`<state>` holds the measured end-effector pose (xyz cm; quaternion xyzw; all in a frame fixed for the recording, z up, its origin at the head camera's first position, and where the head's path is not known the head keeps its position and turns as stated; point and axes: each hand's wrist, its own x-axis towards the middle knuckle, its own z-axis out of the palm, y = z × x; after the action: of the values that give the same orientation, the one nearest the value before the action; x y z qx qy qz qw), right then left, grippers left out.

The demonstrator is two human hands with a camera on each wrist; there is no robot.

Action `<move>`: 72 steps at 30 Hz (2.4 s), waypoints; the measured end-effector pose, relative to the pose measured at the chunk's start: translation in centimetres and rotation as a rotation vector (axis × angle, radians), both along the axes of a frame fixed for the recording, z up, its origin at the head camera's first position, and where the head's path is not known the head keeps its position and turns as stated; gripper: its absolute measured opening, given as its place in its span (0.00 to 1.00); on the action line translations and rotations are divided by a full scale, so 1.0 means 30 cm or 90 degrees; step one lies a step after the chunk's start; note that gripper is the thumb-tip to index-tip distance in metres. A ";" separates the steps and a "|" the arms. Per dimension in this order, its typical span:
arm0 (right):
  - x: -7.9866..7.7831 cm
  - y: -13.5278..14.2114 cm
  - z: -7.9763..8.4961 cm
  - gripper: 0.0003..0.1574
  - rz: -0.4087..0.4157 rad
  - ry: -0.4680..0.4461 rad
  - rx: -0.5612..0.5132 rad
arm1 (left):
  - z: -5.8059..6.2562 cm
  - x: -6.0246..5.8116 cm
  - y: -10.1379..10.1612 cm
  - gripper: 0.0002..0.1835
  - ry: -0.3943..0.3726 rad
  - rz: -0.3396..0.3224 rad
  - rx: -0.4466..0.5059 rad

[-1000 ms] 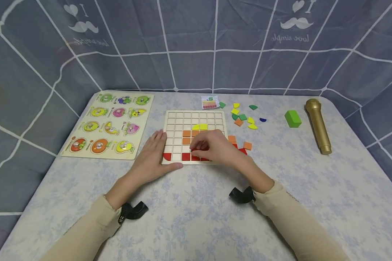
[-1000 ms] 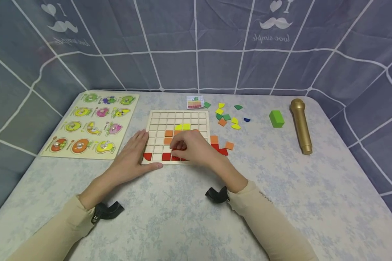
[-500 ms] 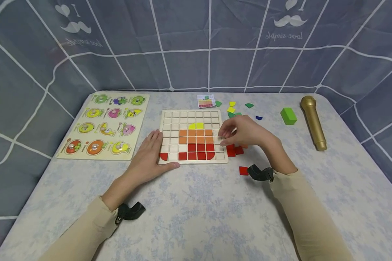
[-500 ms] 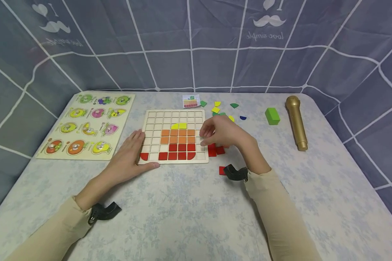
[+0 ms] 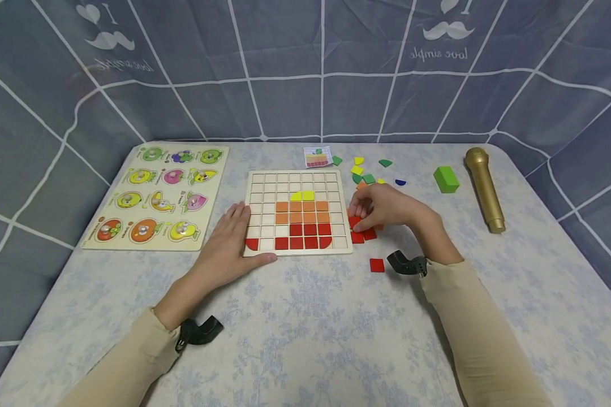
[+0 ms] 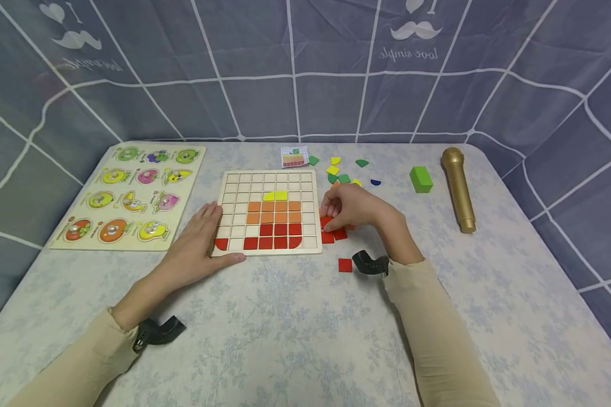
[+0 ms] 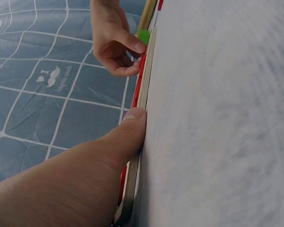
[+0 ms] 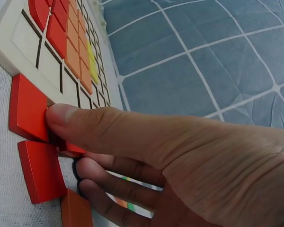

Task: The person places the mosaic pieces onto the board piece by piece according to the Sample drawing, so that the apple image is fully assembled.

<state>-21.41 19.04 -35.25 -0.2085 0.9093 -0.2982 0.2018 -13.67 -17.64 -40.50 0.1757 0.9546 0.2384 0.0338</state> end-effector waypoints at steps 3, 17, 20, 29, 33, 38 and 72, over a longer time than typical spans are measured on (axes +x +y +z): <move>0.001 0.002 -0.002 0.17 -0.001 0.013 0.005 | -0.002 -0.001 0.000 0.66 0.001 0.000 0.000; 0.035 -0.060 0.029 0.14 0.011 0.117 -0.055 | -0.006 0.002 -0.002 0.66 0.007 -0.004 -0.006; 0.056 -0.117 0.036 0.14 0.047 0.141 -0.090 | -0.005 0.002 -0.002 0.66 0.010 -0.003 -0.005; 0.107 -0.252 0.001 0.13 0.084 0.160 -0.098 | -0.004 0.004 0.000 0.66 0.007 0.003 0.001; 0.125 -0.300 -0.021 0.12 0.086 0.179 -0.108 | -0.005 0.004 0.001 0.66 0.005 0.004 -0.002; 0.140 -0.343 -0.047 0.06 0.100 0.201 -0.126 | -0.005 0.002 0.000 0.67 0.003 0.002 -0.004; 0.167 -0.392 -0.084 0.08 0.135 0.255 -0.125 | -0.005 0.000 -0.001 0.66 0.000 0.001 -0.017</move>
<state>-16.40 7.28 -37.77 -0.3759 0.8711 -0.3150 0.0266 -13.69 -17.67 -40.64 0.1748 0.9577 0.2256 0.0357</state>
